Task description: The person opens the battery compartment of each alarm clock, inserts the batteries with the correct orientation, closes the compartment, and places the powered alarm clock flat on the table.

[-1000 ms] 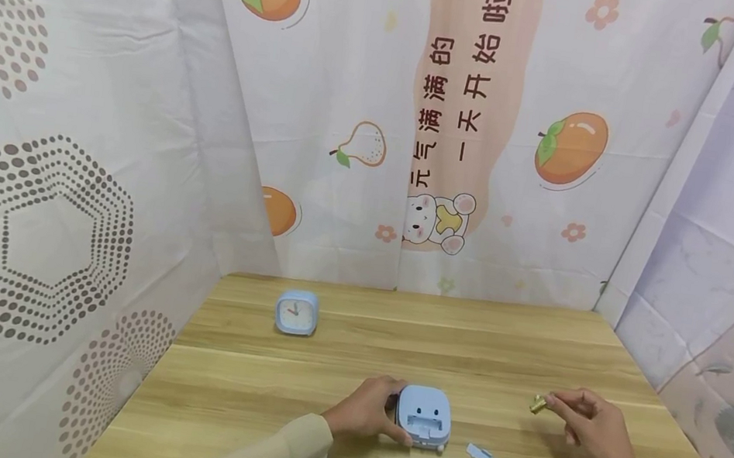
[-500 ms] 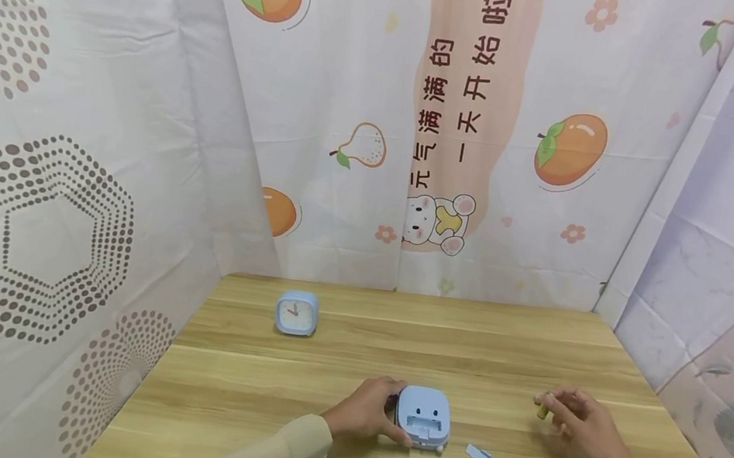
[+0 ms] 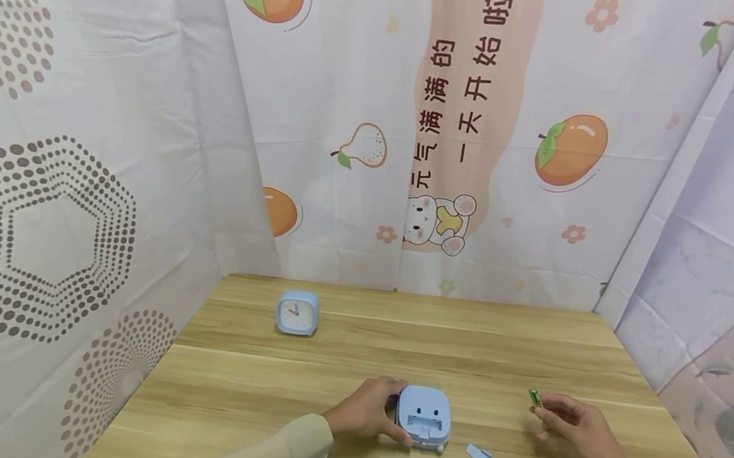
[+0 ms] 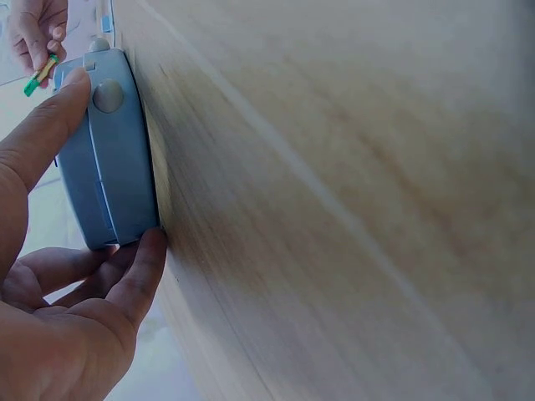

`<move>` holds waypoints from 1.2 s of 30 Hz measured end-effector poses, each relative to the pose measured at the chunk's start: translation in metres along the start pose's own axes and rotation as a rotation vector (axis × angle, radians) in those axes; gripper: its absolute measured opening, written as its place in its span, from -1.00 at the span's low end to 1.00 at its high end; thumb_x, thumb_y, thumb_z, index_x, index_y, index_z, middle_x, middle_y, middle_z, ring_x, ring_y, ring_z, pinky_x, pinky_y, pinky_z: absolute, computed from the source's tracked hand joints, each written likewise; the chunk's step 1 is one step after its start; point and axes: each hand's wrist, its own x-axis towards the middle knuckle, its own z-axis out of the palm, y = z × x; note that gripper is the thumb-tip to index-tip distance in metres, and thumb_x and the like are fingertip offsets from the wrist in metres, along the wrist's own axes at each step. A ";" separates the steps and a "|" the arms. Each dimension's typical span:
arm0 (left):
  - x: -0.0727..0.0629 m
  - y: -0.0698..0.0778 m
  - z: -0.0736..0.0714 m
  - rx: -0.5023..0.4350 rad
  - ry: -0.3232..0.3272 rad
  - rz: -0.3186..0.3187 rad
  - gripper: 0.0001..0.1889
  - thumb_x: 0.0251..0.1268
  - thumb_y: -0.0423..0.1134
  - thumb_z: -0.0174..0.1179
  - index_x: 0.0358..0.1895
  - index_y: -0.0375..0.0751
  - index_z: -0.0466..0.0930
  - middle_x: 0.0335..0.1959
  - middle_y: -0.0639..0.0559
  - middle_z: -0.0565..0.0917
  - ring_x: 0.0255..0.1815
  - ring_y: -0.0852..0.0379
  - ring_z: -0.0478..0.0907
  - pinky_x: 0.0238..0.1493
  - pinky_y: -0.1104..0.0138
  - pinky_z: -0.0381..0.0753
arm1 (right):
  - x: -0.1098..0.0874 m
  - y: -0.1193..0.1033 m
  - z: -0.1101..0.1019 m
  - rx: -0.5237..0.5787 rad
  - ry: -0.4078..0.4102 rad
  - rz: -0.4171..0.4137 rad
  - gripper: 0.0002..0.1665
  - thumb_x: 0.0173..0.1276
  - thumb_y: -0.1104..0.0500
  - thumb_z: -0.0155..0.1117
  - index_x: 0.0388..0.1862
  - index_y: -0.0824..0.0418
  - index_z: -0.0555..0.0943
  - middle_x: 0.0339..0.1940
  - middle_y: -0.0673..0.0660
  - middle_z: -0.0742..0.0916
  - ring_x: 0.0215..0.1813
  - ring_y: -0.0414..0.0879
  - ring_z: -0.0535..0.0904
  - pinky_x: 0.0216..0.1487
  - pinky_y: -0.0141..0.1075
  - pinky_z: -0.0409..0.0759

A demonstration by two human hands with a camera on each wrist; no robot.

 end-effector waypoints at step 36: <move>0.000 0.005 -0.002 -0.012 -0.009 -0.056 0.01 -0.15 0.08 0.67 0.44 -0.23 0.46 0.28 0.02 0.60 0.28 0.13 0.51 0.35 0.26 0.47 | 0.004 -0.009 0.020 -0.278 0.046 -0.055 -0.68 0.44 0.04 0.40 0.05 0.19 0.75 -0.29 0.13 0.73 -0.47 -0.19 0.52 -0.52 -0.34 0.53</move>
